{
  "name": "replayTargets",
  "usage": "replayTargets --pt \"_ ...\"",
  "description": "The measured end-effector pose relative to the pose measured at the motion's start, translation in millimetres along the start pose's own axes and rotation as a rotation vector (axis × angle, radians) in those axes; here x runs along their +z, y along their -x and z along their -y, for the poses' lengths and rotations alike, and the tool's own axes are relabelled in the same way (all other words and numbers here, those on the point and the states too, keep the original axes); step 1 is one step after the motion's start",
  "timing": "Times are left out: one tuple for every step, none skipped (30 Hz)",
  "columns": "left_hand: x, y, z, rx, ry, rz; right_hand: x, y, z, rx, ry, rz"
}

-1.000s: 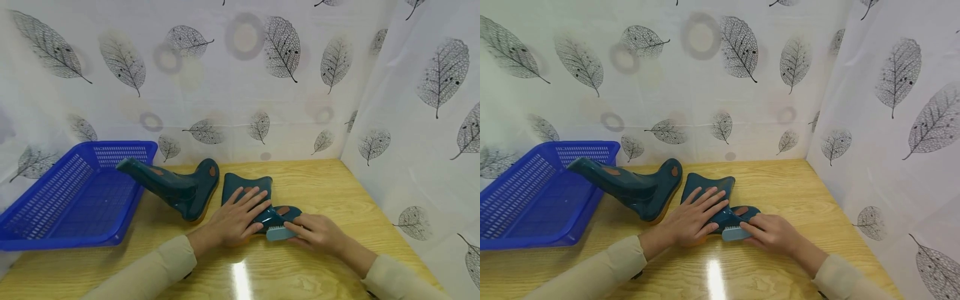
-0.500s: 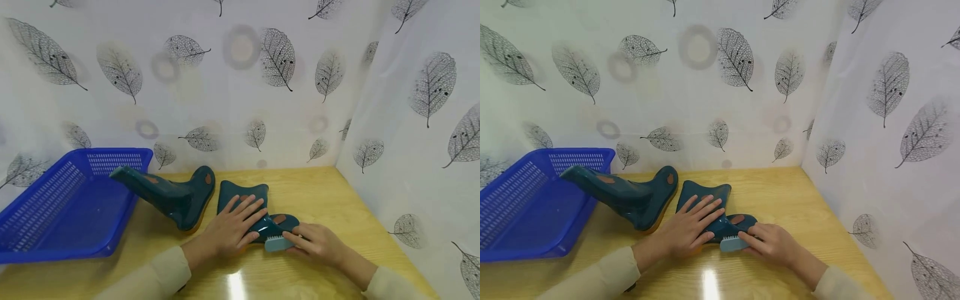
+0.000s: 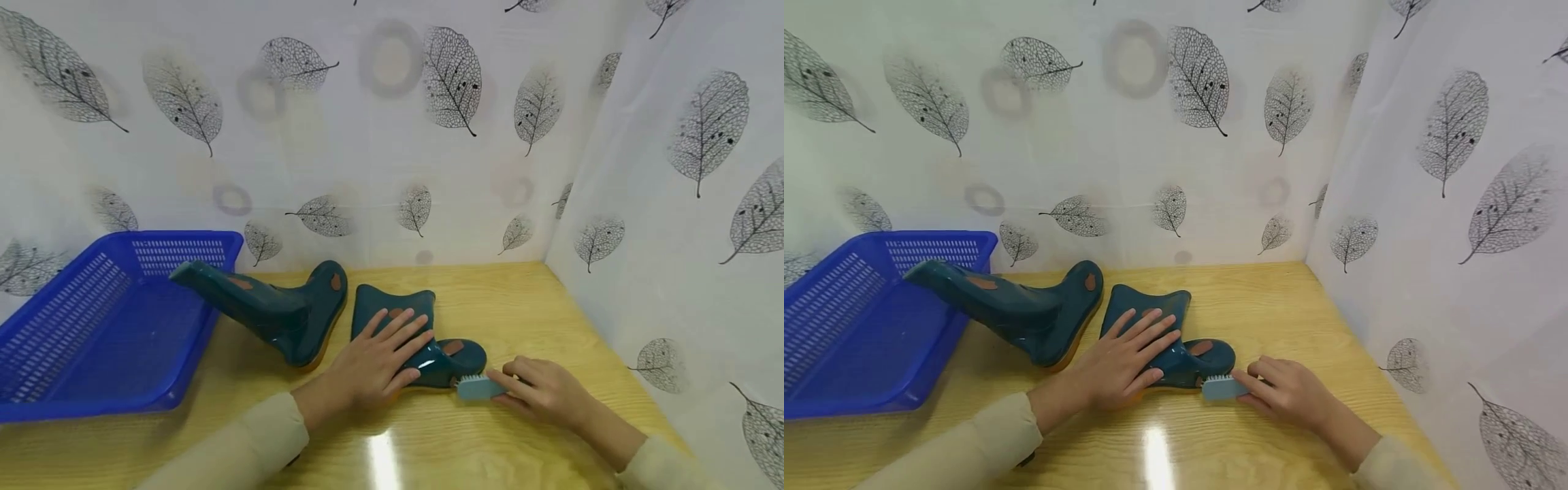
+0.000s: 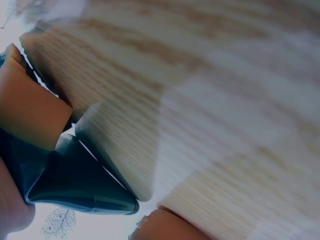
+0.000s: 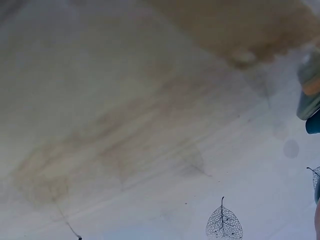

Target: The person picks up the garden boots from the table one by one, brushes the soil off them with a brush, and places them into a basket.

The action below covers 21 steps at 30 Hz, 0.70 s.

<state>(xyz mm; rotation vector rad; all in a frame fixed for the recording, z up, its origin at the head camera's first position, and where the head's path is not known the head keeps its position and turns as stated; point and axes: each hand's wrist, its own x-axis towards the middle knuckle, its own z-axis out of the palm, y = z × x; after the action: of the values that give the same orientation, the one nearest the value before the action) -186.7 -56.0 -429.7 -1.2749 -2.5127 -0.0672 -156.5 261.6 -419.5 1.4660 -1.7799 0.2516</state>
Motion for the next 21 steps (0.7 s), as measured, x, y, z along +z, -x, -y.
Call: replayTargets --pt "-0.8 -1.7 2.1 -0.004 -0.011 -0.007 0.3 -0.8 -2.7 0.001 0.009 -0.003" --pt "-1.2 -3.2 3.7 -0.005 -0.02 -0.011 0.9 -1.7 -4.6 0.0 0.014 -0.006" --pt "-1.6 -3.9 4.6 -0.001 -0.011 -0.008 1.4 -2.7 -5.9 -0.01 0.012 -0.012" --pt "-1.7 -3.9 5.0 0.007 0.001 0.001 2.0 -3.8 -6.5 -0.024 0.004 -0.017" --pt "-1.6 -3.4 5.2 0.013 0.015 0.007 3.0 -4.9 -6.6 -0.034 -0.003 -0.021" --pt "-2.0 -3.1 5.6 0.016 0.019 0.012 4.0 -6.3 -6.7 -0.042 -0.008 -0.024" --pt "-2.3 -3.0 4.9 0.012 0.022 0.015 4.7 -7.5 -6.1 -0.043 -0.01 -0.025" --pt "-2.5 -3.5 4.7 0.009 0.015 0.013 5.7 -9.0 -5.9 -0.04 -0.01 -0.025" --pt "-2.8 -3.8 4.6 0.006 0.01 0.012 6.8 -10.6 -5.9 -0.042 -0.012 -0.028" --pt "-3.0 -3.9 4.4 0.006 0.008 0.01 8.2 -12.2 -5.9 -0.045 -0.014 -0.03" --pt "-3.4 -4.2 4.4 0.004 0.005 0.009 9.4 -13.9 -6.1 -0.049 -0.015 -0.032" --pt "-4.0 -5.0 4.7 0.0 -0.007 0.009 10.7 -15.9 -6.5 -0.046 -0.018 -0.033" --pt "-4.3 -5.7 5.0 -0.005 -0.014 0.006 12.2 -17.9 -7.0 -0.042 -0.017 -0.033" --pt "-4.4 -5.8 5.1 -0.003 -0.016 0.009 13.4 -19.6 -6.8 -0.042 -0.021 -0.033" --pt "-4.6 -5.3 4.8 0.001 -0.008 0.015 14.6 -21.2 -6.3 -0.048 -0.03 -0.034" --pt "-4.8 -4.9 4.6 0.004 -0.003 0.018 16.0 -23.0 -5.7 -0.05 -0.037 -0.033" --pt "-5.0 -4.8 4.6 0.003 -0.006 0.018 17.4 -24.8 -5.3 -0.047 -0.041 -0.03" --pt "-5.3 -4.8 4.6 0.001 -0.011 0.015 18.9 -26.6 -5.0 -0.044 -0.043 -0.028" --pt "-5.4 -4.8 4.4 -0.002 -0.016 0.014 20.7 -28.4 -4.5 -0.043 -0.042 -0.025" --pt "-5.5 -4.5 4.1 -0.002 -0.018 0.013 22.4 -30.1 -4.0 -0.045 -0.044 -0.023" --pt "-5.5 -4.3 3.7 -0.001 -0.019 0.012 24.2 -31.6 -3.5 -0.051 -0.046 -0.023"
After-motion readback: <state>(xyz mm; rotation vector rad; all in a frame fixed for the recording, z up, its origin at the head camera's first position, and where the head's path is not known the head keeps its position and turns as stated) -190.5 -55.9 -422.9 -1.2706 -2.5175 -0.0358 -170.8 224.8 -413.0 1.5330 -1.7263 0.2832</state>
